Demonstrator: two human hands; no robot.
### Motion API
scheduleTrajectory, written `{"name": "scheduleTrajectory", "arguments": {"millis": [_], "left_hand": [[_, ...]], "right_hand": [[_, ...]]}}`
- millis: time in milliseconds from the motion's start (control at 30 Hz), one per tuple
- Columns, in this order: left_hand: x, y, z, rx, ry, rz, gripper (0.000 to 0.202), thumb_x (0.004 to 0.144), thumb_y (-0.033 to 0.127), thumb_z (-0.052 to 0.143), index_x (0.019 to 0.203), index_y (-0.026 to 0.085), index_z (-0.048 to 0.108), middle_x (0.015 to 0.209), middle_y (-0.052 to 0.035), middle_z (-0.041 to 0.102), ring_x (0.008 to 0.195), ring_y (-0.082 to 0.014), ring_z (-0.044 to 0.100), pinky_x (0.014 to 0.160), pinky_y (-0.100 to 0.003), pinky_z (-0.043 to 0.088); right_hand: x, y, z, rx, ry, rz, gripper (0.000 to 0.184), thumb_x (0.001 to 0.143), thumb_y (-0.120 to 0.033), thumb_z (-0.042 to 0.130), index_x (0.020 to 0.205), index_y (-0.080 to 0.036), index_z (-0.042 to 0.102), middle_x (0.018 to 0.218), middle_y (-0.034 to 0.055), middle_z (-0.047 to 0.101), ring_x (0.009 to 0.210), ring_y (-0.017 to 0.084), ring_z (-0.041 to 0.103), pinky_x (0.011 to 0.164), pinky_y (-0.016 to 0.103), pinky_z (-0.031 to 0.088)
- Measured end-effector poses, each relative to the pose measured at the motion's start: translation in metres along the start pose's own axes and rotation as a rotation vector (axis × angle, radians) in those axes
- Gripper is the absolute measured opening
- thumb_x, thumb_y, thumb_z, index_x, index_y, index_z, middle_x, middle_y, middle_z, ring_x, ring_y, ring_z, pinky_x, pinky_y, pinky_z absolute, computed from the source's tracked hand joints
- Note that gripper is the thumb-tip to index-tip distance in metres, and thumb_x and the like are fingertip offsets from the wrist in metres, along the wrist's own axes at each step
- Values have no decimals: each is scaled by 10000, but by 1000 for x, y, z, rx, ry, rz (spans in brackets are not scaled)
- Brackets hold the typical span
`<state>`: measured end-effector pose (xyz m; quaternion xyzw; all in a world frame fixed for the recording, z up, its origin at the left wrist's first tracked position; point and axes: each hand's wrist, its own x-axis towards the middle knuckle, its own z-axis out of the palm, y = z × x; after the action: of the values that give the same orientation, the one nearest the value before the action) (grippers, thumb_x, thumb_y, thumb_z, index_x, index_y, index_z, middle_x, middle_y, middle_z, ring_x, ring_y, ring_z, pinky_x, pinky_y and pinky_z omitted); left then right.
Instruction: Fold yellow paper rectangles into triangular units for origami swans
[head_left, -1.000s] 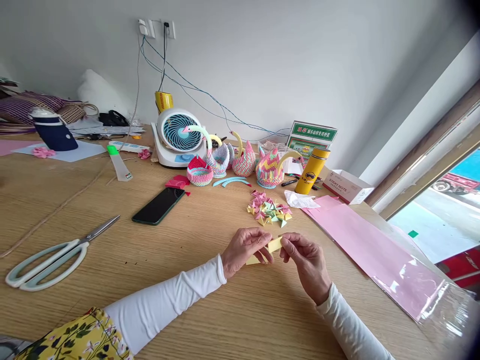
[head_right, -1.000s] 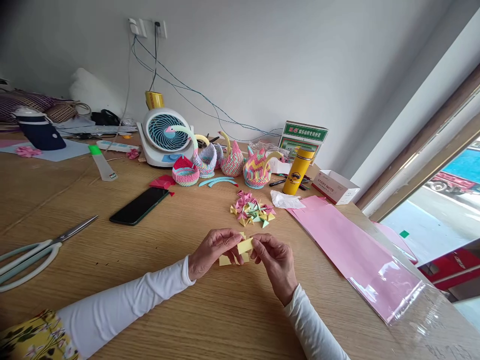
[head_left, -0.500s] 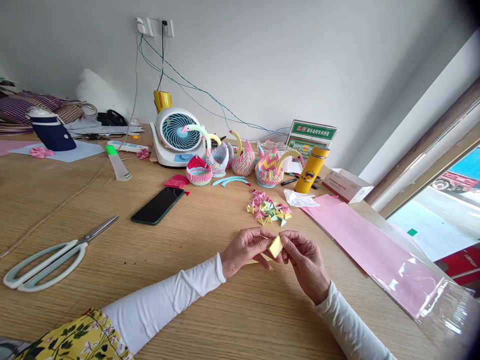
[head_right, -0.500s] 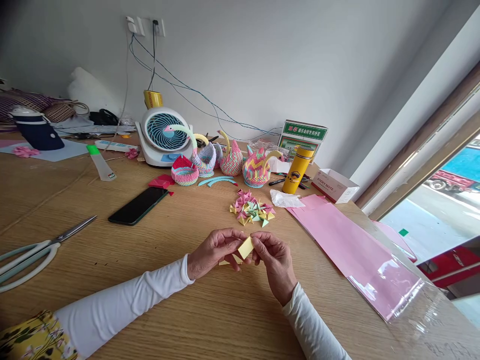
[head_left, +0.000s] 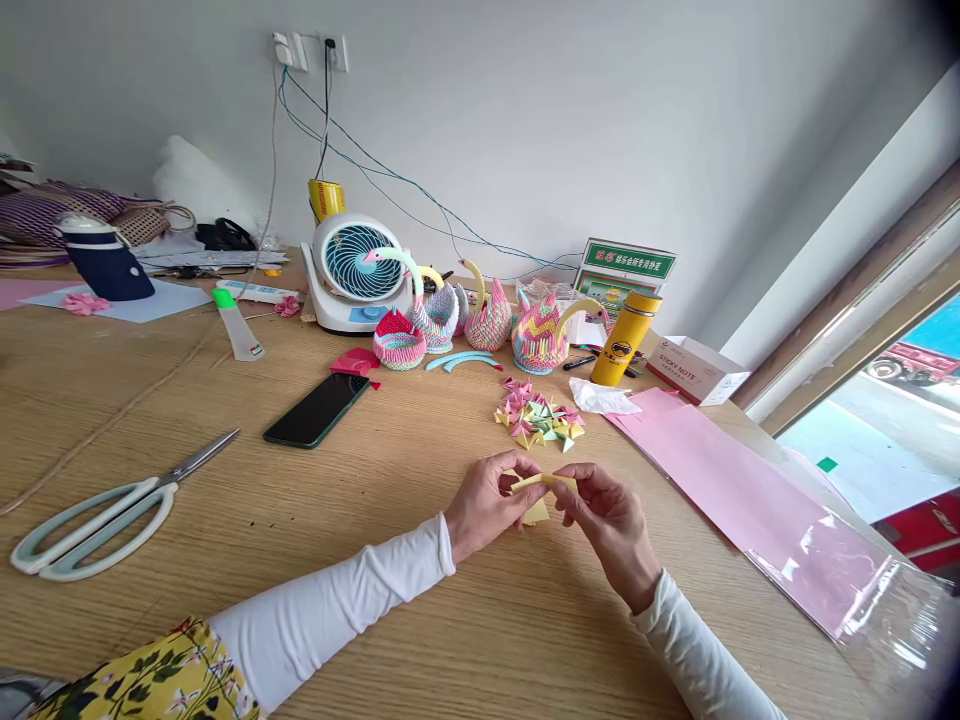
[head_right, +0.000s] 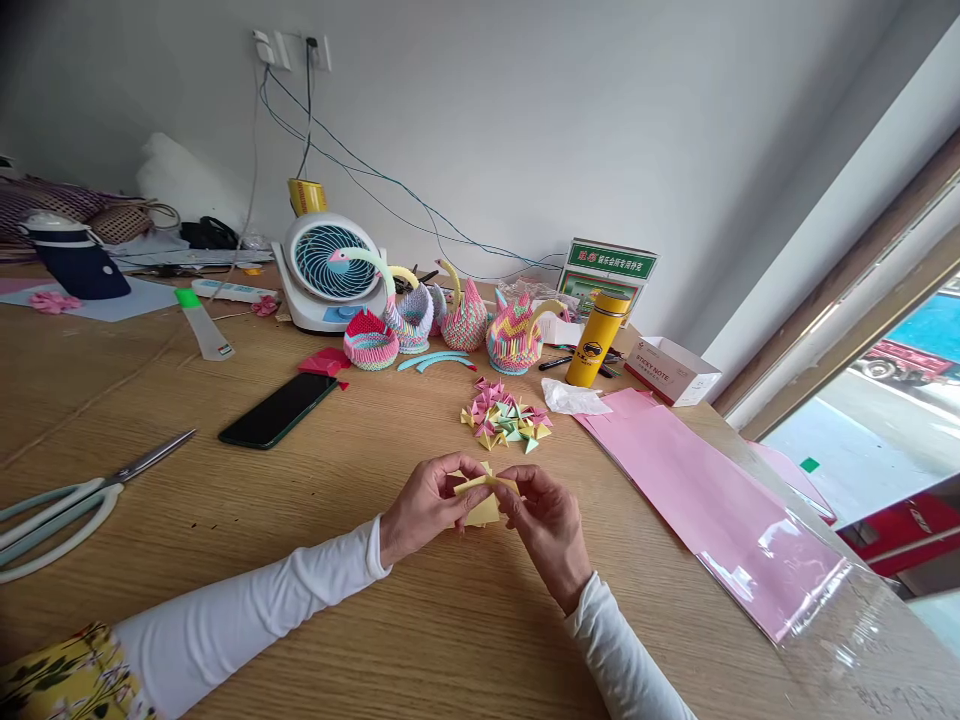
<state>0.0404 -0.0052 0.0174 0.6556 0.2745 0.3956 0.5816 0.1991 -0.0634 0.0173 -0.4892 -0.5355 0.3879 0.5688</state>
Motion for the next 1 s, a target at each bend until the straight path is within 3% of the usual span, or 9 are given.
{"name": "scheduleTrajectory", "arguments": {"millis": [133,233,333,533,700,867,1000], "left_hand": [[3,6,-1,-141,115,-109,377,705,416,691,918,140,548,877,-22,577,407,-24,467,345,-170,399],[2,10,-3,-230,26,-224,336,776,442,593,834,111,583,794,-39,615,362,-18,433,306,-150,276],[0,14,-5,-327,-124,-238,288,793,383,542,821,106,614,687,-36,627,397,-54,501,337,-156,271],[-1,17,-3,-254,-77,-227,324,776,444,599,722,125,589,470,26,546,374,-65,503,358,-157,263],[-1,16,-2,-195,-43,-190,352,797,459,587,692,123,574,496,8,596,389,-77,544,386,-163,315],[-1,12,-2,-101,-76,-87,394,843,464,519,673,111,551,868,-114,720,424,-78,594,391,-177,336],[0,8,-2,-74,-105,-63,385,857,447,505,671,112,538,928,-133,719,435,-83,610,388,-173,326]], "right_hand": [[-1,4,1,-69,121,-170,74,802,-257,662,855,-206,654,830,34,602,704,147,555,527,243,502],[-5,2,1,-244,145,-368,100,815,-163,623,882,-225,662,941,50,618,818,175,590,602,270,531],[-7,-2,2,-481,102,-540,210,828,-75,558,919,-229,667,945,57,638,843,175,615,670,280,525],[-6,-6,1,-656,48,-695,283,836,-24,524,979,-223,666,959,72,641,863,170,633,736,276,510],[-6,-5,0,-596,78,-616,205,851,-97,566,968,-218,683,978,77,631,845,172,633,696,275,523],[-6,-2,-1,-442,94,-376,114,867,-202,573,878,-209,686,1041,77,621,871,183,627,638,269,526],[-5,-1,0,-311,83,-228,119,863,-277,589,825,-200,673,1012,72,639,850,189,637,605,265,504]]}}
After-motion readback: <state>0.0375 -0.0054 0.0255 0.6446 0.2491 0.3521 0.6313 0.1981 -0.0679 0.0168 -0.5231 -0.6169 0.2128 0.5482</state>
